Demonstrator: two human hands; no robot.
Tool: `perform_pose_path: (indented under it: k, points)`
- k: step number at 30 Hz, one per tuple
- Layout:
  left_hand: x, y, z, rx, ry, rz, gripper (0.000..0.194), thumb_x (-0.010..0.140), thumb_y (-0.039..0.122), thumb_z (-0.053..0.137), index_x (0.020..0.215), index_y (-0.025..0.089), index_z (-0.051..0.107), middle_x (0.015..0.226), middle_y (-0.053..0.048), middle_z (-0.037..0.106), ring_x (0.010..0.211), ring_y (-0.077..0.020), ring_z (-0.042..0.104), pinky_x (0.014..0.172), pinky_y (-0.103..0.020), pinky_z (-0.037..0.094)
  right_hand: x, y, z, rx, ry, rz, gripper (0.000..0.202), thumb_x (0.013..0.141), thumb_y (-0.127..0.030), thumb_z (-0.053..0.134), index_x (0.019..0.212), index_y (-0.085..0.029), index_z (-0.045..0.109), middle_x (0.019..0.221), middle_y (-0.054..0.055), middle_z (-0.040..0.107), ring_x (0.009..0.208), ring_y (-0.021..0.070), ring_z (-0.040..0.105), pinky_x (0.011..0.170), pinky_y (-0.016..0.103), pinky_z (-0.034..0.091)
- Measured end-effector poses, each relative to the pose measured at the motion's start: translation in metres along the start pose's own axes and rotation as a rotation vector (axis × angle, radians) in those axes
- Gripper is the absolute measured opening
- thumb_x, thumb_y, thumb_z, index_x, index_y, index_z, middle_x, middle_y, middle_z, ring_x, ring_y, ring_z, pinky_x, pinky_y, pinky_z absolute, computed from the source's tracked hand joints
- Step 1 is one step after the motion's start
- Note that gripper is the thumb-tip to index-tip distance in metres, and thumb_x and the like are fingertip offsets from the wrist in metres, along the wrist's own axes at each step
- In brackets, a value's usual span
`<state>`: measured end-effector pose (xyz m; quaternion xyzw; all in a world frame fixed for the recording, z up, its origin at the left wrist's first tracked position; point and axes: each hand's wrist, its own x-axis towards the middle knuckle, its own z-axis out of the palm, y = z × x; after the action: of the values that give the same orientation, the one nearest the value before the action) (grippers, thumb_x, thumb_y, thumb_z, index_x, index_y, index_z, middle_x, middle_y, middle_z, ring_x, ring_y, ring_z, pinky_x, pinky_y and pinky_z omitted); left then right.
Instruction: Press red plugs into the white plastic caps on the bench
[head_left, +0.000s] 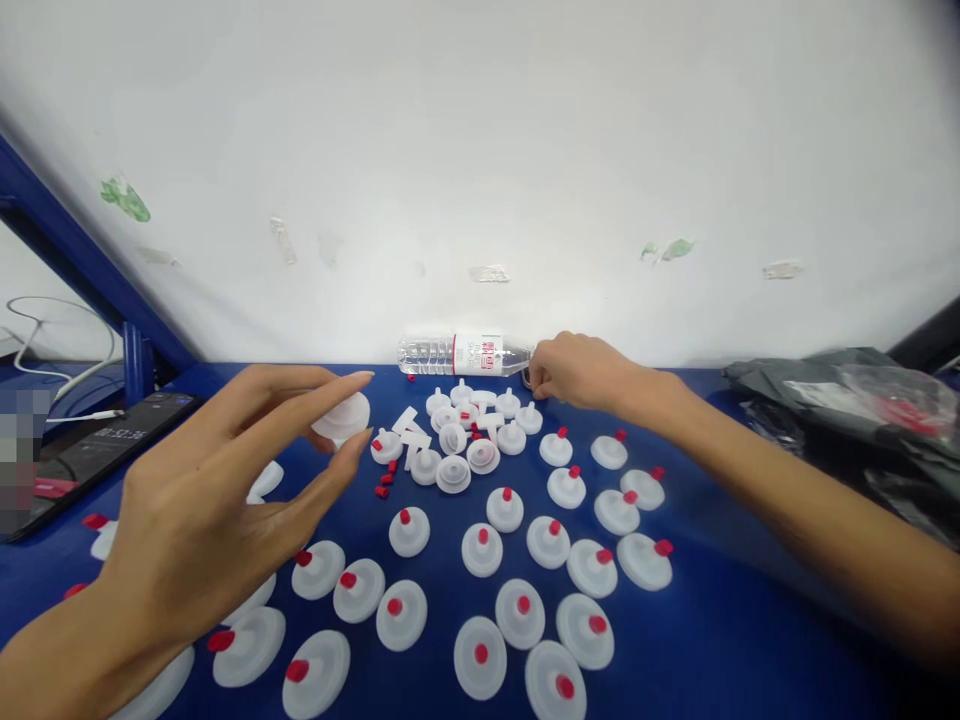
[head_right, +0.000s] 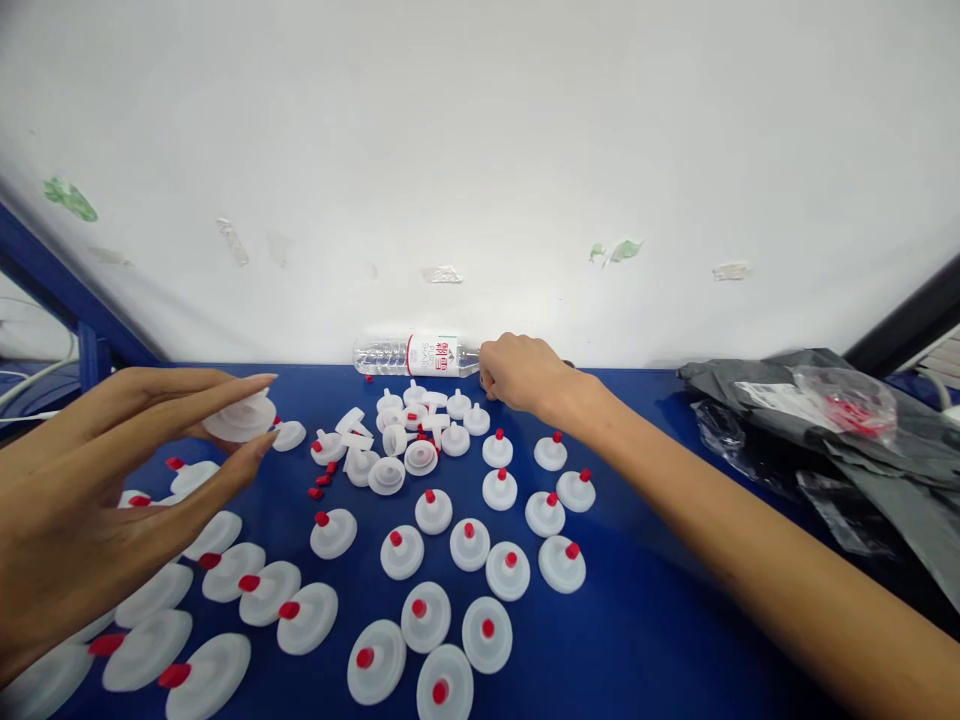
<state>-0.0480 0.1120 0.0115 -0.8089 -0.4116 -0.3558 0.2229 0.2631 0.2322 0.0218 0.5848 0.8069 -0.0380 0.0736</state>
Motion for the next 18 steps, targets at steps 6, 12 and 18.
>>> perform_pose_path:
  k: [6, 12, 18]
  points:
    - [0.003, 0.004, -0.002, 0.002, -0.012, -0.065, 0.025, 0.104, 0.032, 0.058, 0.126, 0.028, 0.07, 0.099, 0.002, 0.075, 0.084, -0.0153, 0.075, 0.085, -0.029, 0.057, -0.008, 0.0, -0.016, 0.232, 0.086, -0.072, 0.012, 0.097, -0.026, 0.074, 0.096, -0.015, 0.078, 0.089, 0.006, 0.079, 0.083, 0.019, 0.075, 0.08, 0.034, 0.06]
    - [-0.001, 0.002, -0.003, -0.058, -0.057, -0.093, 0.023, 0.102, 0.033, 0.062, 0.124, 0.03, 0.069, 0.103, 0.004, 0.079, 0.078, -0.0138, 0.077, 0.071, -0.025, 0.057, -0.031, -0.027, -0.038, 0.701, 0.131, -0.335, 0.018, 0.09, -0.035, 0.08, 0.101, -0.021, 0.082, 0.091, 0.002, 0.083, 0.077, 0.0131, 0.075, 0.068, 0.024, 0.056]
    - [-0.005, 0.004, -0.005, -0.253, -0.116, -0.048, 0.02, 0.101, 0.029, 0.065, 0.121, 0.033, 0.068, 0.126, 0.005, 0.076, 0.095, -0.0144, 0.079, 0.087, -0.029, 0.063, -0.041, -0.056, -0.03, 1.069, -0.031, -0.588, 0.011, 0.087, -0.024, 0.084, 0.097, -0.02, 0.084, 0.087, 0.0, 0.08, 0.074, 0.0082, 0.069, 0.062, 0.019, 0.05]
